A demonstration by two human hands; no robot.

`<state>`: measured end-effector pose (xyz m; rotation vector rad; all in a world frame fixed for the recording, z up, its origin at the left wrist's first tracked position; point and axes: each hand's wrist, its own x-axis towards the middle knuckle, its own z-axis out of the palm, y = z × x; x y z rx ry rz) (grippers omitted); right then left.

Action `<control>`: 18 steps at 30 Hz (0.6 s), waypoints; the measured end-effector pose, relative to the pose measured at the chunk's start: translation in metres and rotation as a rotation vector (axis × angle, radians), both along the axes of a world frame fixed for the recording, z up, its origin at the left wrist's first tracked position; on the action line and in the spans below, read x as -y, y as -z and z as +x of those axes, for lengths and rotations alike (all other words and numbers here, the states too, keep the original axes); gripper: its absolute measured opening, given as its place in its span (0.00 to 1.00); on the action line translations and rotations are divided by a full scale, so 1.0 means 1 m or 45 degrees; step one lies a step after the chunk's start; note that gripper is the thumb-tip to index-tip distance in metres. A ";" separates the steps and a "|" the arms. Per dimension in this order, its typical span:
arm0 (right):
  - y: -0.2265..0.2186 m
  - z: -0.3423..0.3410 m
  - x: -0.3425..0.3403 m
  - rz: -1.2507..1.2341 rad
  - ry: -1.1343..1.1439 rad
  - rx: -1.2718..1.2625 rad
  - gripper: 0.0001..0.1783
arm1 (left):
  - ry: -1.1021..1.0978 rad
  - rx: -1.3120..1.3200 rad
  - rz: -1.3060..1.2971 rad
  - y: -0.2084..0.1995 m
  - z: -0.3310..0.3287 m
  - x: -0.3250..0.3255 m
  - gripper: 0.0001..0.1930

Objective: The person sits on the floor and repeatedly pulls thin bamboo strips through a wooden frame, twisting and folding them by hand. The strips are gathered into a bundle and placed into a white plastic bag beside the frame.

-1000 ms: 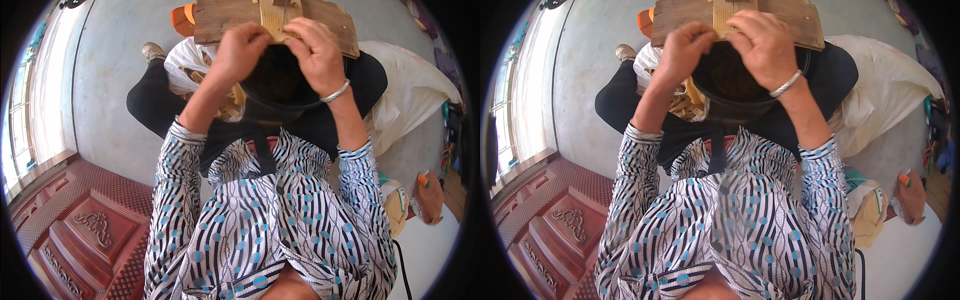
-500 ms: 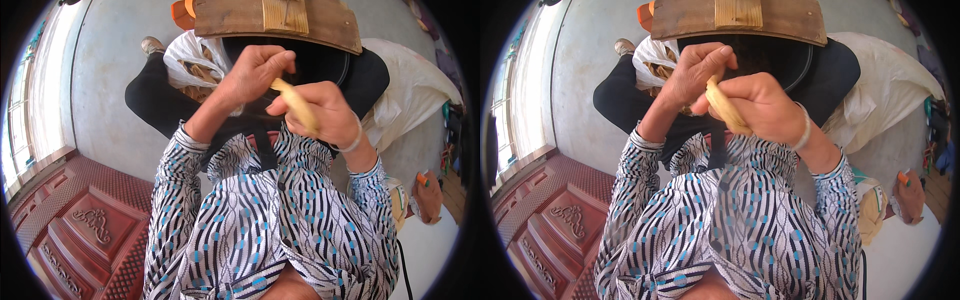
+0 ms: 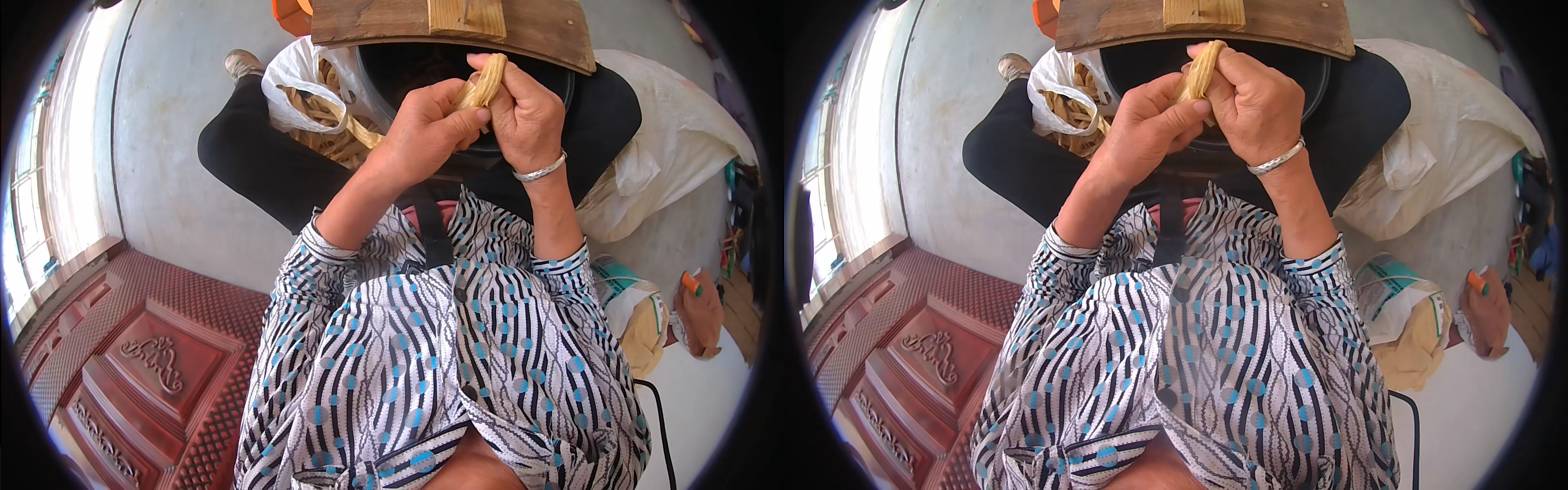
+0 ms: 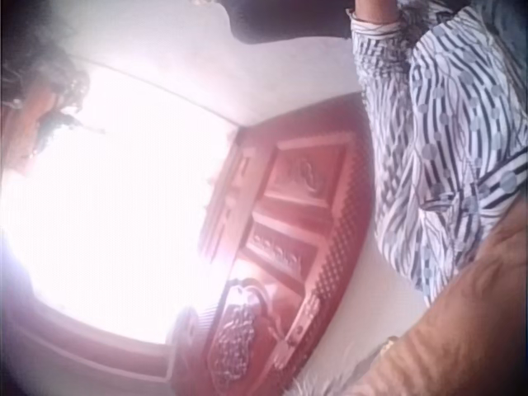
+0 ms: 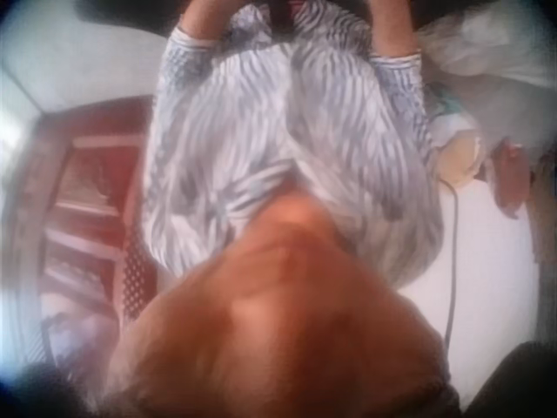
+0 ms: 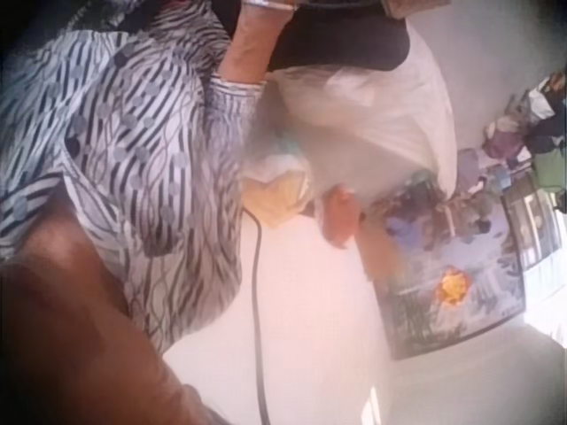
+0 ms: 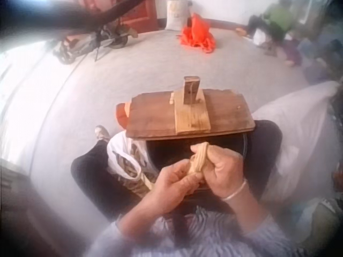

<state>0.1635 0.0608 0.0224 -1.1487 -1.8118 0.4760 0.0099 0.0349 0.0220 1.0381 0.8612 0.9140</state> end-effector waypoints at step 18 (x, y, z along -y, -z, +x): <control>0.037 0.021 0.022 -1.253 -0.724 -1.434 0.18 | -0.210 -0.673 0.799 0.004 0.006 0.018 0.19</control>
